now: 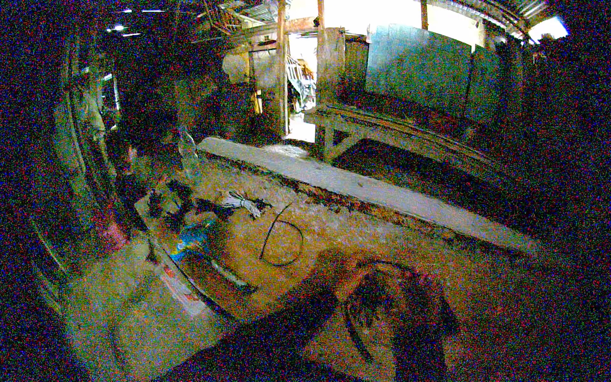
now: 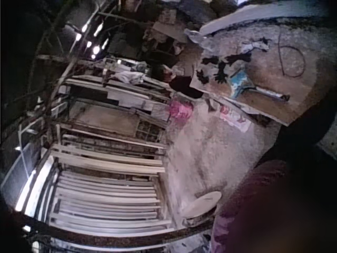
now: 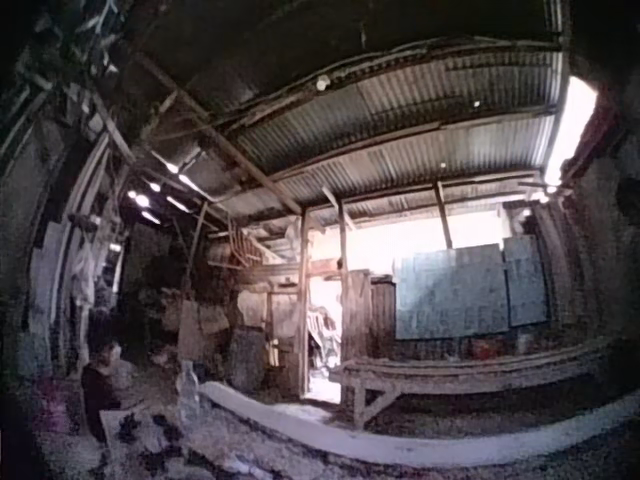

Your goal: The person repeatedly ties small black cable ties by hand at a wooden workbench. A second person in the background moves around and handles white fibrous material, but the camera wearer focuses on forming and tightening the ties.

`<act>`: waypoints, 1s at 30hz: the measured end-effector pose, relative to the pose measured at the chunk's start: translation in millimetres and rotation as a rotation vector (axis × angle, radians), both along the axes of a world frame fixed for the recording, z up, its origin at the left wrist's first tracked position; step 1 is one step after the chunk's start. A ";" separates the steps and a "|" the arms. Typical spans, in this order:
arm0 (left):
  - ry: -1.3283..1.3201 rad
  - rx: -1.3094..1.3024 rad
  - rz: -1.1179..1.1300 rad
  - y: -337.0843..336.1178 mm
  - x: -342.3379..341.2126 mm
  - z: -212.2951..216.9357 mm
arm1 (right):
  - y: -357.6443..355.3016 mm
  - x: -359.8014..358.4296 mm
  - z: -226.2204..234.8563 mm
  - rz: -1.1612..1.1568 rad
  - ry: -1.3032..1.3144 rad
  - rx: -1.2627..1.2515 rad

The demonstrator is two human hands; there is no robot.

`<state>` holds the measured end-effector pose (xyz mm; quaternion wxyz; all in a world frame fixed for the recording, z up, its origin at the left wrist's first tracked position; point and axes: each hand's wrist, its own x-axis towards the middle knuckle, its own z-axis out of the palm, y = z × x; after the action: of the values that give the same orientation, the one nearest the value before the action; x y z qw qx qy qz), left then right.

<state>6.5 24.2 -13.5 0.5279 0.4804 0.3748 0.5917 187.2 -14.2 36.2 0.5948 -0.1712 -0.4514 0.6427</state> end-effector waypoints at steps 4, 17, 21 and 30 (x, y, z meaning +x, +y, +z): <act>0.088 0.014 0.088 -0.9 -13.8 11.5 | -4.3 -4.5 -3.5 -0.071 -0.125 0.057; -0.013 0.139 -0.152 -18.1 -3.3 35.6 | 0.0 -9.3 7.4 -0.349 -0.389 0.073; -0.167 0.181 -0.351 -33.5 8.5 49.0 | 9.7 -9.9 -2.2 -0.388 -0.469 0.139; 0.334 0.314 -0.427 -30.8 9.7 33.4 | 12.8 -4.6 -5.1 -0.938 -0.859 0.523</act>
<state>16.2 -6.6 19.9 0.4909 0.7144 0.2510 0.4309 182.6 -1.4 31.0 0.6000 -0.4390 -0.6659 0.0624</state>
